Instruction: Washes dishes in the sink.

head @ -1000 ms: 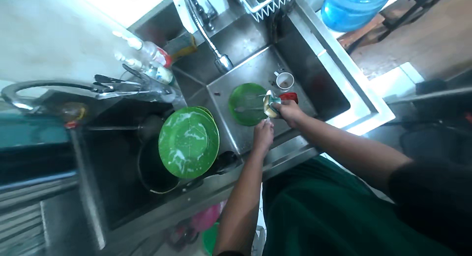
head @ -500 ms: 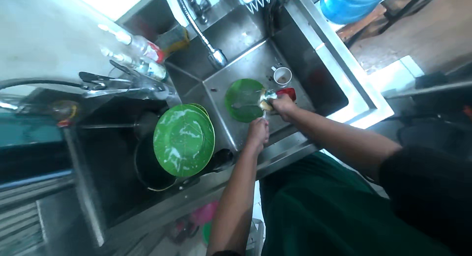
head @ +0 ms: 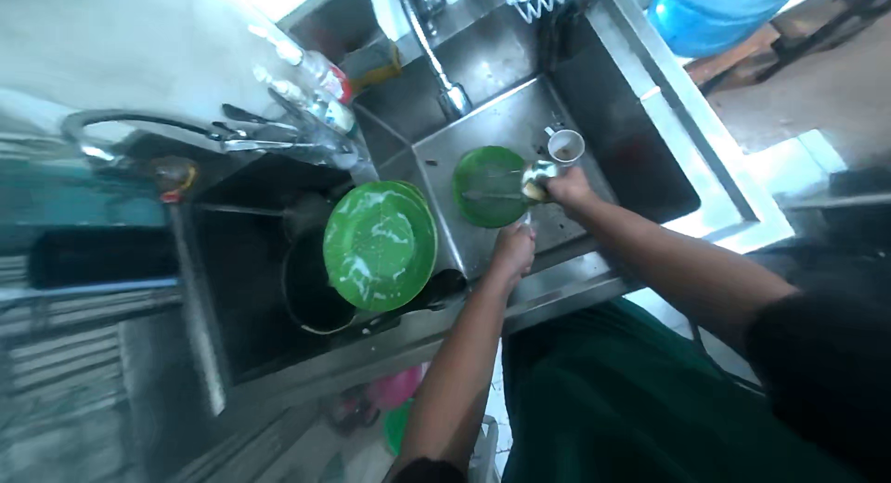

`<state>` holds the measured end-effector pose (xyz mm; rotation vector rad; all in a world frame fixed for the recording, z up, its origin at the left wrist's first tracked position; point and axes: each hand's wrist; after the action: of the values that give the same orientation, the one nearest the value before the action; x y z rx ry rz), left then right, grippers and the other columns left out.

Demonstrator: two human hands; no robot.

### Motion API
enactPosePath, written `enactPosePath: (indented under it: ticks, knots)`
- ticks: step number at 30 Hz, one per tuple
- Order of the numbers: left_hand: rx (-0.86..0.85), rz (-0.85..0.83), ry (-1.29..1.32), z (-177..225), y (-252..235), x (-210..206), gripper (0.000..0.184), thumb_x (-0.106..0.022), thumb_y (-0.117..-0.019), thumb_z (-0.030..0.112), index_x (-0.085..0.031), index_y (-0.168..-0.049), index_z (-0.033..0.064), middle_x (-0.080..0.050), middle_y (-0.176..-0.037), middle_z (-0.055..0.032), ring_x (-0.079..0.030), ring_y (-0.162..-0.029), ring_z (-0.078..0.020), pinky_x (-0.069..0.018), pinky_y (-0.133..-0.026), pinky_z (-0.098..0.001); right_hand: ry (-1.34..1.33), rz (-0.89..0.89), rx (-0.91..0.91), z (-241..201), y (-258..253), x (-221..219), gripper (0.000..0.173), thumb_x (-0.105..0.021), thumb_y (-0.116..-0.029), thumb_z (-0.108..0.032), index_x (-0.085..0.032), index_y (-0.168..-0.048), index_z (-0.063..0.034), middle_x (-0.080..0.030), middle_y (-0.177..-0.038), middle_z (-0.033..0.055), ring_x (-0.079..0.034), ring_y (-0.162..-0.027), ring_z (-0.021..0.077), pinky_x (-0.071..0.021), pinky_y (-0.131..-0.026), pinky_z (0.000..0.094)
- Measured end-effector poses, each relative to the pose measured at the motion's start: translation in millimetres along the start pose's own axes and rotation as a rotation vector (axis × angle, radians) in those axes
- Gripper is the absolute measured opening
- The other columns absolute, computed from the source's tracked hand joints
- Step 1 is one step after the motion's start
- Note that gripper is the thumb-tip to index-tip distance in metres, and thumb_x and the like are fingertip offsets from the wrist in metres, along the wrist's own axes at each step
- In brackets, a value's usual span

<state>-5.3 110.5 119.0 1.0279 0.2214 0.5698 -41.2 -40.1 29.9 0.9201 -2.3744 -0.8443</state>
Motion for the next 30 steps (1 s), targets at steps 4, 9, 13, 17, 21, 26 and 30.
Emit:
enactPosePath:
  ticks: [4,9,13,17,21,26,30]
  knots:
    - [-0.077,0.029,-0.218,6,38,44,0.026,-0.038,-0.1105,0.018,-0.06,-0.11,0.0028,-0.04,-0.069,0.0027,-0.036,-0.051,-0.0066,-0.0326,-0.048,-0.0218,0.145,0.057,0.079,-23,8,24,0.044,-0.064,-0.1024,-0.032,-0.061,-0.124,0.0058,-0.065,-0.112,0.0276,-0.065,-0.099,0.0398,-0.0511,-0.09,0.061]
    - [-0.256,0.341,-0.581,44,123,130,0.034,-0.038,-0.1123,0.024,-0.056,-0.13,0.0003,-0.062,-0.099,-0.0163,-0.06,-0.083,-0.0239,-0.0516,-0.079,-0.0433,0.008,0.083,0.101,1,-8,48,0.045,-0.062,-0.1029,-0.033,-0.061,-0.123,0.0066,-0.066,-0.111,0.021,-0.068,-0.093,0.0257,-0.0569,-0.087,0.0462]
    - [-0.337,0.726,-0.713,75,180,205,0.029,-0.044,-0.1105,0.024,-0.055,-0.126,0.0013,-0.062,-0.092,-0.018,-0.061,-0.076,-0.0293,-0.0527,-0.071,-0.0502,-0.099,0.029,0.043,6,6,41,0.039,-0.062,-0.1036,-0.026,-0.059,-0.127,0.0051,-0.065,-0.112,0.0178,-0.068,-0.091,0.0203,-0.0588,-0.081,0.0387]
    - [-0.28,1.002,-0.886,110,192,253,0.025,-0.054,-0.107,0.019,-0.064,-0.116,-0.0023,-0.067,-0.106,-0.0266,-0.066,-0.1,-0.0438,-0.0494,-0.088,-0.0652,-0.107,0.004,0.042,4,15,32,0.037,-0.063,-0.103,-0.024,-0.058,-0.126,0.0051,-0.065,-0.107,0.0153,-0.067,-0.085,0.0172,-0.0582,-0.077,0.0359]
    - [-0.22,1.096,-1.041,130,167,273,0.028,-0.054,-0.1056,0.02,-0.069,-0.115,-0.0008,-0.068,-0.115,-0.0289,-0.064,-0.113,-0.0476,-0.0472,-0.094,-0.0682,-0.095,-0.023,0.06,0,22,30,0.037,-0.061,-0.1041,-0.024,-0.057,-0.127,0.0047,-0.063,-0.108,0.0148,-0.065,-0.085,0.0156,-0.0573,-0.076,0.0336]
    - [-0.122,1.064,-1.156,150,141,274,0.029,-0.055,-0.1041,0.02,-0.07,-0.114,-0.0029,-0.066,-0.119,-0.0308,-0.062,-0.116,-0.0499,-0.0478,-0.093,-0.0692,-0.104,-0.02,0.057,2,21,38,0.034,-0.058,-0.1058,-0.024,-0.059,-0.124,0.0053,-0.065,-0.106,0.0138,-0.067,-0.085,0.0149,-0.0584,-0.076,0.0331]
    - [-0.085,1.048,-1.171,165,122,276,0.03,-0.06,-0.1016,0.021,-0.069,-0.115,-0.0033,-0.065,-0.121,-0.0309,-0.062,-0.118,-0.049,-0.0484,-0.094,-0.0682,-0.12,-0.004,0.041,5,21,41,0.035,-0.058,-0.1059,-0.024,-0.059,-0.124,0.0051,-0.065,-0.107,0.014,-0.068,-0.086,0.0152,-0.0588,-0.078,0.0332]
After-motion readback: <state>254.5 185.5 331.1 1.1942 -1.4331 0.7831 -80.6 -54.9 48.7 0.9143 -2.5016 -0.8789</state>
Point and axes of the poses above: each hand's wrist, its own y-axis away from the middle knuckle, its own x-axis out of the back of the hand, z = x × y
